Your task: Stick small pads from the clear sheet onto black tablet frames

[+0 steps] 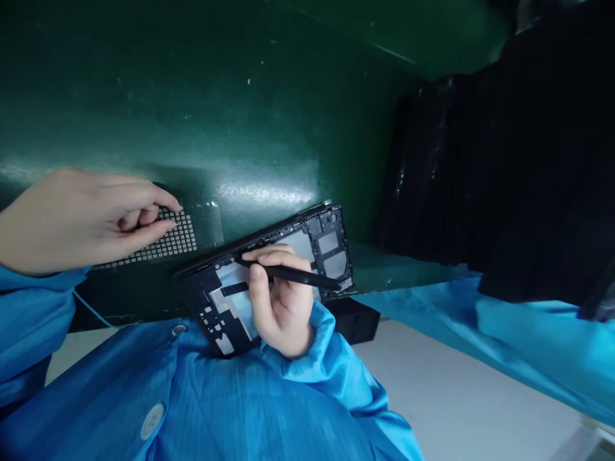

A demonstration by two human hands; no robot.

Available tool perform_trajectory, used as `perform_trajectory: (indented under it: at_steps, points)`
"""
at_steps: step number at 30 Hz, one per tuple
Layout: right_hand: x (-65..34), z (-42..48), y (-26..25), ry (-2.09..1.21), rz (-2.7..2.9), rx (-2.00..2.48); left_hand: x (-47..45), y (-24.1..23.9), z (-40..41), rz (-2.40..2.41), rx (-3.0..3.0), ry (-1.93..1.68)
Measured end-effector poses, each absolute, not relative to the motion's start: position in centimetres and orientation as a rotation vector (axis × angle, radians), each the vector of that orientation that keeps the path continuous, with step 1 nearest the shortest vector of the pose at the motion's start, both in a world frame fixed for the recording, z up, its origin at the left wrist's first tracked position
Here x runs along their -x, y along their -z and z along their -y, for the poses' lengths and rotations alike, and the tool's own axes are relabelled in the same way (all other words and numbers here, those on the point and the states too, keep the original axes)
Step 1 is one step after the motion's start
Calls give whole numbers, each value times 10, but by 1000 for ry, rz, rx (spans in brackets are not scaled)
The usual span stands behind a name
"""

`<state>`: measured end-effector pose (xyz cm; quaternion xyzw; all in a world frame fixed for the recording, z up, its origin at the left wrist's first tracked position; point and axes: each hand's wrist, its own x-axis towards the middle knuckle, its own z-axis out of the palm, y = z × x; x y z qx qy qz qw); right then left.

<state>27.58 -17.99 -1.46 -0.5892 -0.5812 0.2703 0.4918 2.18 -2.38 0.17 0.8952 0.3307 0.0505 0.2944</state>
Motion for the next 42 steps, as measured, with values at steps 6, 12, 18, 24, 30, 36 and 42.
perform_trajectory:
  at_steps: [6,12,18,24,30,36,42]
  points:
    - [-278,177,-11,-642,1595,1501,-23,-3,25,-878,-2405,-161]
    - [-286,105,-30,-931,1899,1384,-21,4,24,-821,-2421,-272]
    - [-291,50,-2,-1208,2039,1162,-22,2,25,-873,-2417,-119]
    - [-288,51,-4,-1236,2040,1165,-22,2,25,-859,-2425,-198]
    - [-301,65,-8,-1321,1691,1287,-21,3,24,-855,-2362,-209]
    - [-320,143,2,-465,1198,1553,-20,1,24,-908,-2313,-132]
    - [-320,157,26,-433,1256,1548,-11,-2,25,-892,-2387,-152]
